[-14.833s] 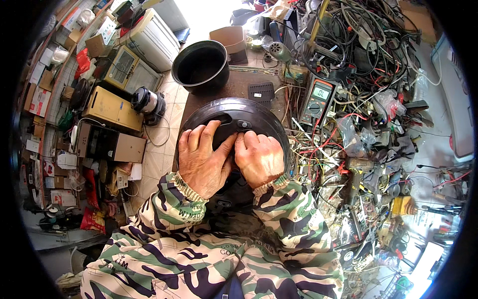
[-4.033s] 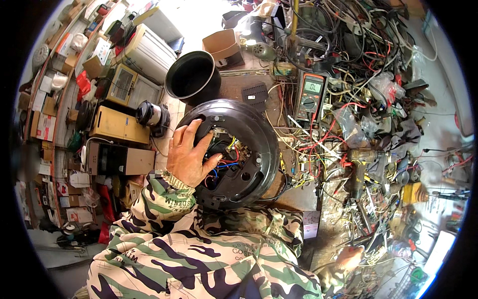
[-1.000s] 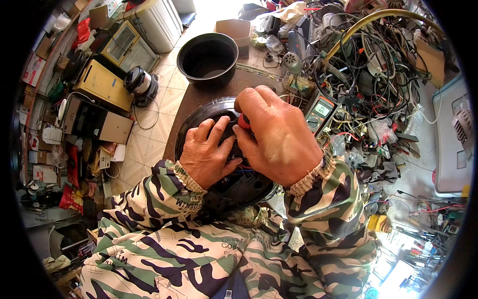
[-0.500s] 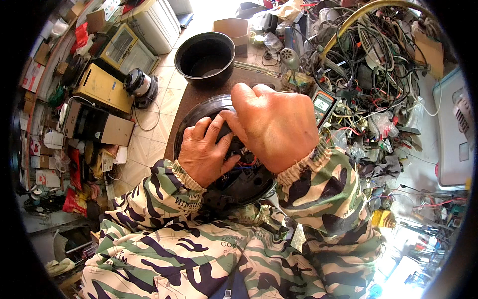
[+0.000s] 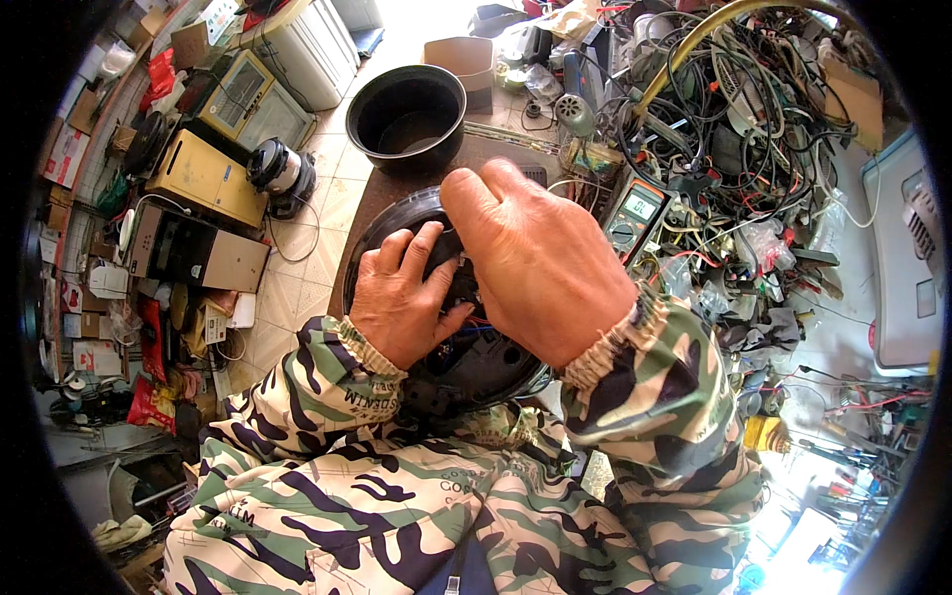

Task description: The person repairs the internal wiring of a black helmet using pliers and a screwdriver. They strip wire ends, twist connections, and secure components inside the helmet shell.

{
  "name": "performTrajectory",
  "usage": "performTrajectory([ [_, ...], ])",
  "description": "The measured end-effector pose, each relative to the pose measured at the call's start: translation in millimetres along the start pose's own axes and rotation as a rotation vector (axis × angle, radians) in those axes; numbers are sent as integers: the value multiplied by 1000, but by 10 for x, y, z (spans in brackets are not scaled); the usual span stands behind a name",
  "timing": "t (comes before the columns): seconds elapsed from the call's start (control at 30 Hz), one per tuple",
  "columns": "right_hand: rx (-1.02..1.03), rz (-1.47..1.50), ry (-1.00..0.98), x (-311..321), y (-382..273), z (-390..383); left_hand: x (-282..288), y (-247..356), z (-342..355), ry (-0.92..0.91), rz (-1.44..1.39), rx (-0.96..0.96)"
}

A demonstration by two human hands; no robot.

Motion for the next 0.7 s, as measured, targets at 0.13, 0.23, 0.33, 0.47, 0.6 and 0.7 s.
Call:
performTrajectory([
  [0.13,-57,-168,-213,-125,66,29,-5,-72,-1,10,6,19],
  [0.23,-44,12,-129,-64,37,60,-15,-95,42,-8,-17,11],
  [0.33,7,-28,-143,-165,58,178,-27,-155,47,-21,-6,31],
  [0.47,-58,-220,-248,-235,123,339,-30,-186,77,-64,5,32],
  [0.6,77,-27,-165,-261,136,419,-46,-219,105,-64,2,16],
  [0.7,31,-107,-297,-305,115,487,-95,-270,126,-78,2,15],
])
Point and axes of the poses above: each hand's wrist, its own z-axis towards the middle knuckle, its own x-axis out of the back of the hand, y = z × x, the point moved 10 cm from there along z, towards the middle knuckle, and after that the axes turned 2 degrees about y, right-handed, at the moved point
